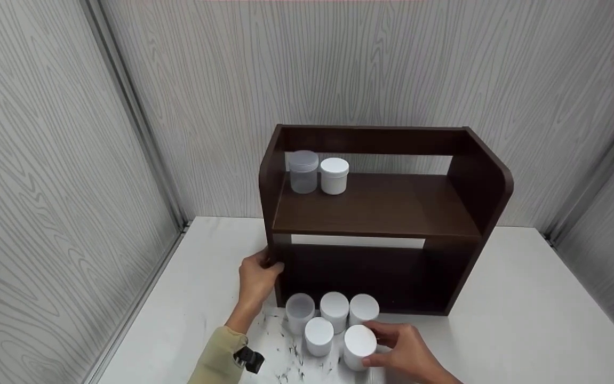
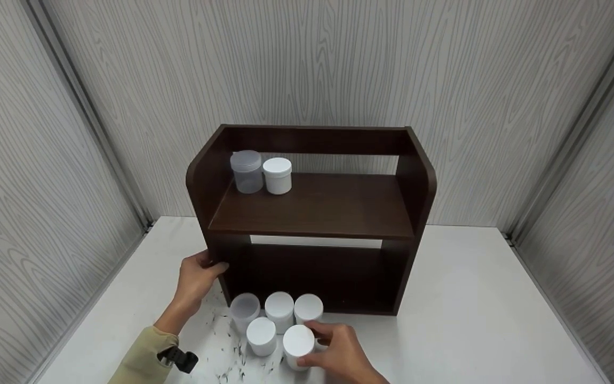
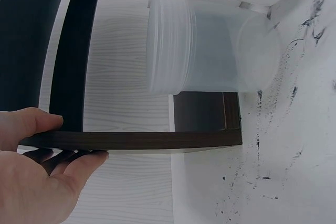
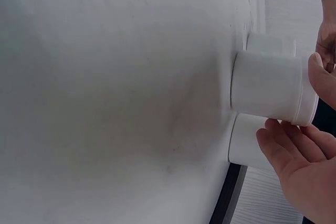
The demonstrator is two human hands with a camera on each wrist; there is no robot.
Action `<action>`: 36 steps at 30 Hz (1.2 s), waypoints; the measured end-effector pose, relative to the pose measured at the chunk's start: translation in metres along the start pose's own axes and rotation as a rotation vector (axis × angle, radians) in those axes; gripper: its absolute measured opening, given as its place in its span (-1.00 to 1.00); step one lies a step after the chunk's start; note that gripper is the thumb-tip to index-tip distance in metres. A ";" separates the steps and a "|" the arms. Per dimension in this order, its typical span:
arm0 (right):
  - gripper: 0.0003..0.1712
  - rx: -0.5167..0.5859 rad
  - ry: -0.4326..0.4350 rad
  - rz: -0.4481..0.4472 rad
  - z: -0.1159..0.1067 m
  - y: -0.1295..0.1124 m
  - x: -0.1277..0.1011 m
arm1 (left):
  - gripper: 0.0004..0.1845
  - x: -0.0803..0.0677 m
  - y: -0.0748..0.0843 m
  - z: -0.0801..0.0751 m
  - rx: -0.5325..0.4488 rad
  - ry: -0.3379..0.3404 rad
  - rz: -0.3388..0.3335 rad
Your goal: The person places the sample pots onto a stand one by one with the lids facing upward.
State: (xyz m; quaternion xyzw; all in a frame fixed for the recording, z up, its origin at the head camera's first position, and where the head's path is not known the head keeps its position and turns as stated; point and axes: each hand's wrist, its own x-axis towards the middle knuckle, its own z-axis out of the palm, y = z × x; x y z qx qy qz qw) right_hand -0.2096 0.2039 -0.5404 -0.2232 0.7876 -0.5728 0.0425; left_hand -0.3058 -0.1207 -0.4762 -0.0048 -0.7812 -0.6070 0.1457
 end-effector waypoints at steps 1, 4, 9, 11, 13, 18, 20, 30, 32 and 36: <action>-0.26 0.011 -0.003 -0.001 0.000 0.000 0.000 | -0.46 0.000 0.000 0.000 0.002 0.002 0.001; -0.23 0.049 -0.018 -0.002 -0.001 0.001 0.000 | -0.46 0.000 0.000 0.000 0.008 0.007 -0.003; -0.18 0.092 -0.031 0.016 0.000 0.004 -0.001 | -0.44 0.000 0.000 0.000 0.021 0.012 -0.008; -0.17 0.102 -0.031 0.025 0.000 0.005 -0.001 | -0.44 0.000 0.000 0.000 0.022 0.014 -0.007; -0.17 0.104 -0.030 0.032 0.000 0.006 0.000 | -0.45 0.000 0.000 0.000 0.020 0.015 -0.006; -0.15 0.100 -0.024 0.044 0.000 0.006 0.000 | -0.45 0.000 -0.001 0.000 0.004 -0.003 -0.002; -0.15 0.109 -0.022 0.051 0.001 0.006 0.000 | -0.44 0.000 -0.001 0.000 -0.001 -0.008 0.000; -0.15 0.162 -0.015 0.072 0.002 0.006 -0.001 | -0.45 -0.001 0.000 0.001 0.003 0.002 -0.010; -0.15 0.162 -0.015 0.070 0.002 0.005 -0.001 | -0.44 -0.001 0.000 0.000 0.008 0.002 -0.012; -0.17 0.157 -0.018 0.057 0.002 0.003 -0.002 | -0.44 -0.001 0.000 0.000 0.015 0.006 -0.012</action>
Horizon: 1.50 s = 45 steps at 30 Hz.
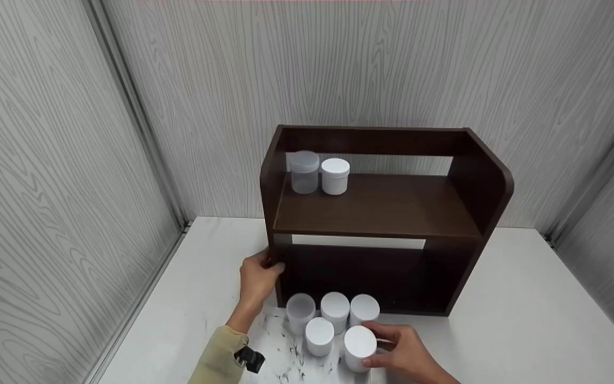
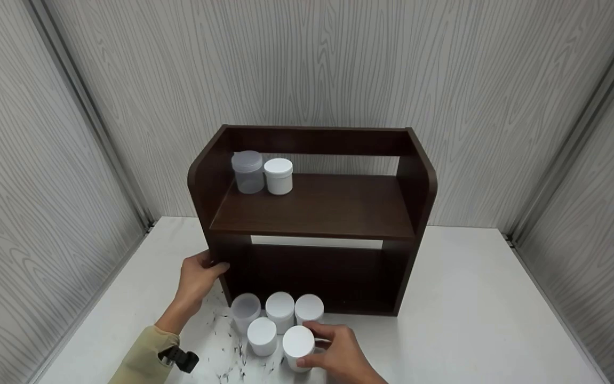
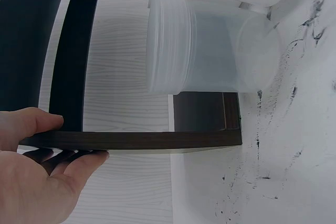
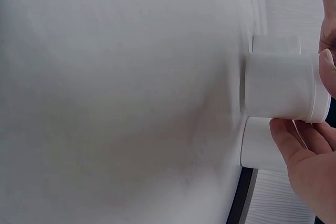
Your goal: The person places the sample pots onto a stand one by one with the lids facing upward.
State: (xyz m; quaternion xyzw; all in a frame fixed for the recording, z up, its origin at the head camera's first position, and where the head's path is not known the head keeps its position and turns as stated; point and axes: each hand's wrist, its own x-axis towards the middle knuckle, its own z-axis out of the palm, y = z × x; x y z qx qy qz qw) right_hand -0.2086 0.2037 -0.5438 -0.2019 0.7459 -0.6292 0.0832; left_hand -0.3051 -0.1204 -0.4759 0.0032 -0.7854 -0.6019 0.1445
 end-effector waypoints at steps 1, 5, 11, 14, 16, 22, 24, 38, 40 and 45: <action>-0.17 -0.004 0.000 -0.003 0.000 -0.001 0.000 | -0.44 0.000 0.000 0.000 -0.001 0.000 0.001; -0.20 -0.004 -0.001 -0.001 0.000 -0.005 -0.001 | -0.45 0.000 0.000 0.000 -0.008 -0.001 0.001; -0.19 0.015 0.002 0.011 0.001 -0.013 0.000 | -0.44 -0.001 0.000 -0.001 -0.014 -0.013 0.005; -0.19 0.014 0.002 0.009 0.001 -0.016 0.000 | -0.43 -0.001 0.000 -0.001 -0.019 -0.020 0.009; -0.19 0.009 0.002 0.008 0.001 -0.018 -0.001 | -0.43 -0.001 0.000 -0.001 -0.020 -0.022 0.010; -0.18 0.003 0.016 0.025 0.000 -0.024 -0.001 | -0.44 0.000 -0.001 0.000 -0.015 -0.016 0.010; -0.17 0.002 0.019 0.028 0.000 -0.027 -0.001 | -0.44 0.000 -0.001 0.000 -0.018 -0.015 0.010; -0.16 0.046 0.009 0.034 -0.005 -0.043 0.000 | -0.45 0.001 0.000 0.000 -0.010 0.000 0.005; -0.16 0.047 0.000 0.020 -0.006 -0.046 0.000 | -0.45 0.001 -0.001 0.000 -0.009 -0.006 0.009; -0.15 0.046 -0.013 0.014 -0.008 -0.054 0.001 | -0.45 0.001 -0.001 0.000 -0.020 -0.020 0.012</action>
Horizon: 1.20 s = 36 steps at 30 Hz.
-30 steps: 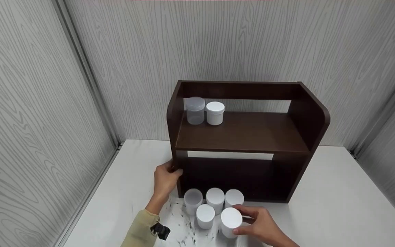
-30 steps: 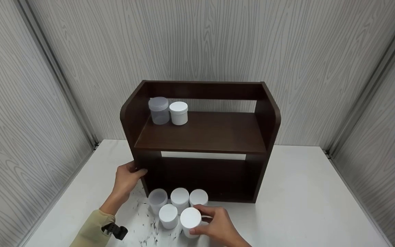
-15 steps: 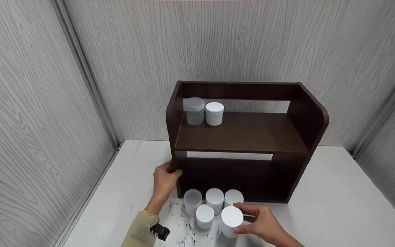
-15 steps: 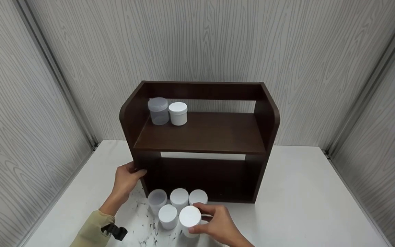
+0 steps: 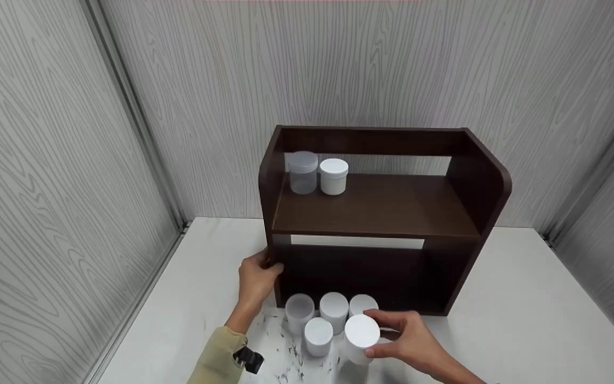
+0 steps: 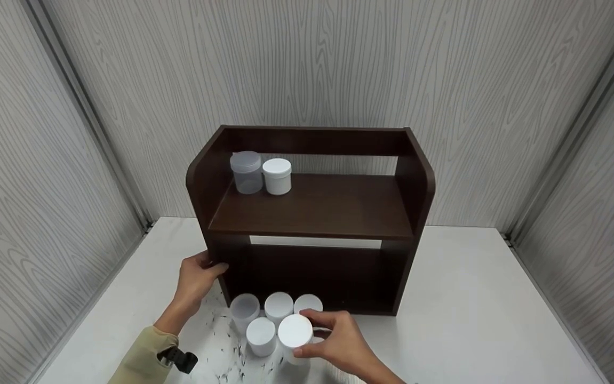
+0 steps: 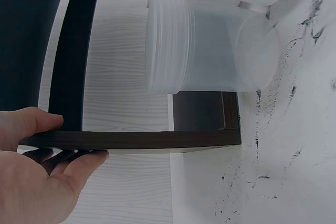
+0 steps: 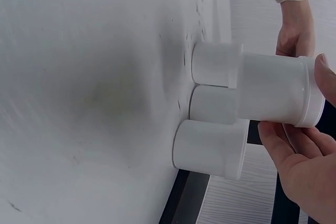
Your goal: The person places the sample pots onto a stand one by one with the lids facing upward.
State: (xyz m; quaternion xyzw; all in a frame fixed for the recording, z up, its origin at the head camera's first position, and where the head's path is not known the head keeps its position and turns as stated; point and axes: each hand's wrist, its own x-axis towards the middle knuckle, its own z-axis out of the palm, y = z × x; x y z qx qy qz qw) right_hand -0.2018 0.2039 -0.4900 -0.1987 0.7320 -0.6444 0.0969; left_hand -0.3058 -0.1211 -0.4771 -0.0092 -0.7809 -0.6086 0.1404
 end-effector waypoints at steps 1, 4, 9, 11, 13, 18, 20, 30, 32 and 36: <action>-0.15 0.000 0.000 0.001 0.000 -0.001 0.000 | -0.45 0.000 0.000 0.000 0.000 0.002 -0.002; -0.14 -0.003 -0.003 0.006 -0.001 -0.006 0.001 | -0.45 0.000 0.000 0.000 0.001 0.005 -0.007; -0.14 -0.001 -0.005 -0.003 -0.003 -0.012 0.001 | -0.44 0.001 0.000 0.000 -0.003 0.004 -0.011; -0.14 -0.002 -0.004 -0.010 -0.003 -0.014 0.001 | -0.44 0.001 0.001 0.000 -0.004 0.004 -0.008; -0.15 -0.008 -0.002 -0.016 -0.003 -0.017 0.002 | -0.44 0.001 0.001 0.000 -0.002 0.007 -0.005; -0.15 -0.021 0.006 -0.012 -0.005 -0.023 0.003 | -0.45 0.001 0.000 0.000 0.006 0.013 -0.005; -0.15 -0.023 0.008 -0.011 -0.005 -0.026 0.003 | -0.45 0.000 0.000 0.000 0.005 0.011 -0.006; -0.20 -0.066 0.000 -0.052 -0.008 -0.040 0.010 | -0.42 0.001 -0.001 0.000 -0.015 -0.018 0.021; -0.23 -0.072 -0.002 -0.053 -0.009 -0.043 0.011 | -0.42 0.001 -0.001 0.000 -0.007 -0.014 0.021; -0.22 -0.071 0.000 -0.046 -0.009 -0.049 0.013 | -0.42 0.001 -0.001 0.000 0.006 0.000 0.015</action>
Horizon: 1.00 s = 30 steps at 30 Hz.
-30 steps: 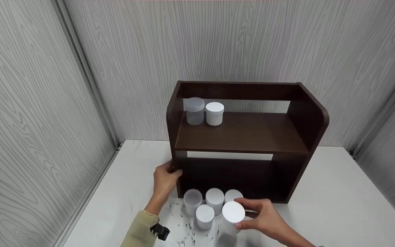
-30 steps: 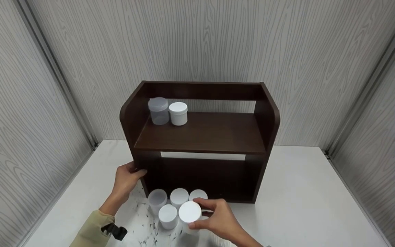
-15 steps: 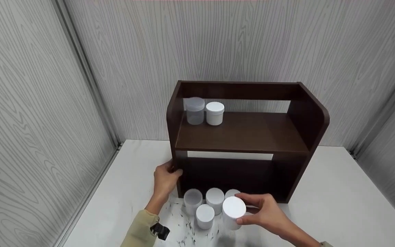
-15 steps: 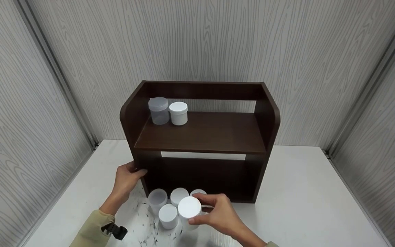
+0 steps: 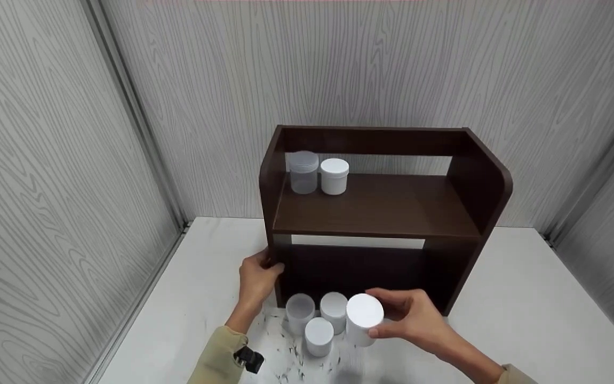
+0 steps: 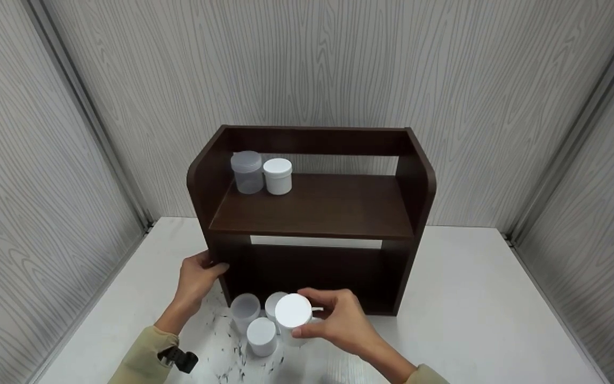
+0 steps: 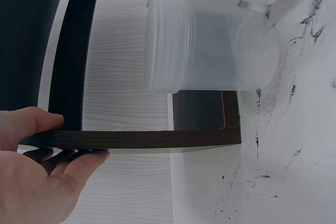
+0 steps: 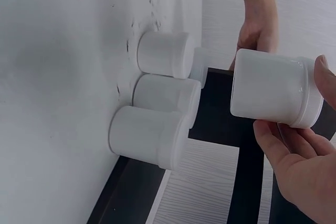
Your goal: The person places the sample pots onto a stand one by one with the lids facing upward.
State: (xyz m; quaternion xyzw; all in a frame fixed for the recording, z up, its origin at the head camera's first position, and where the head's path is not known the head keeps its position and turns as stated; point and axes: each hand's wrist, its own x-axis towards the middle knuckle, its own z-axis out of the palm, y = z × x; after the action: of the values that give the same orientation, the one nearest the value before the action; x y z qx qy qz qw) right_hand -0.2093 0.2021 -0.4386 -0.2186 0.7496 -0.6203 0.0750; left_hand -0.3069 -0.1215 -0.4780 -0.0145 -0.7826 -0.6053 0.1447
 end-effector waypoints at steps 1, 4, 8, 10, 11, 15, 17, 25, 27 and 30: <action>-0.22 0.002 0.001 0.002 0.000 -0.001 0.001 | -0.42 0.000 0.000 0.000 0.002 0.003 -0.001; -0.21 0.001 0.003 0.006 -0.001 -0.005 0.003 | -0.42 0.000 0.001 0.000 0.008 0.010 -0.007; -0.22 -0.007 0.004 0.004 -0.003 -0.011 0.005 | -0.43 0.000 0.001 0.000 0.011 0.015 -0.005; -0.22 0.004 0.002 0.004 -0.003 -0.014 0.006 | -0.43 0.000 0.001 0.001 0.008 0.016 -0.002; -0.22 0.009 0.000 0.006 -0.004 -0.015 0.007 | -0.43 0.000 0.001 0.001 0.006 0.016 -0.001; -0.22 0.032 0.000 0.005 -0.005 -0.022 0.010 | -0.43 0.000 0.001 0.000 0.001 0.015 -0.001; -0.22 0.028 0.006 0.004 -0.006 -0.026 0.012 | -0.44 0.000 0.001 0.000 0.000 0.013 -0.004; -0.21 0.033 0.017 0.009 -0.009 -0.040 0.019 | -0.45 0.001 0.002 -0.001 0.015 0.012 -0.023; -0.21 0.034 0.022 0.017 -0.010 -0.043 0.021 | -0.45 0.000 0.001 0.000 0.017 0.013 -0.020; -0.21 0.028 0.028 0.029 -0.012 -0.048 0.025 | -0.46 0.000 0.001 0.000 0.017 0.015 -0.020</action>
State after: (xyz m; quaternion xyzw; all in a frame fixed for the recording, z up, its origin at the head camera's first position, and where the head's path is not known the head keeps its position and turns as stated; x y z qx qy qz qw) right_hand -0.2249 0.1963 -0.3857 -0.1978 0.7449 -0.6326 0.0765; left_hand -0.3069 -0.1214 -0.4773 -0.0009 -0.7868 -0.6000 0.1448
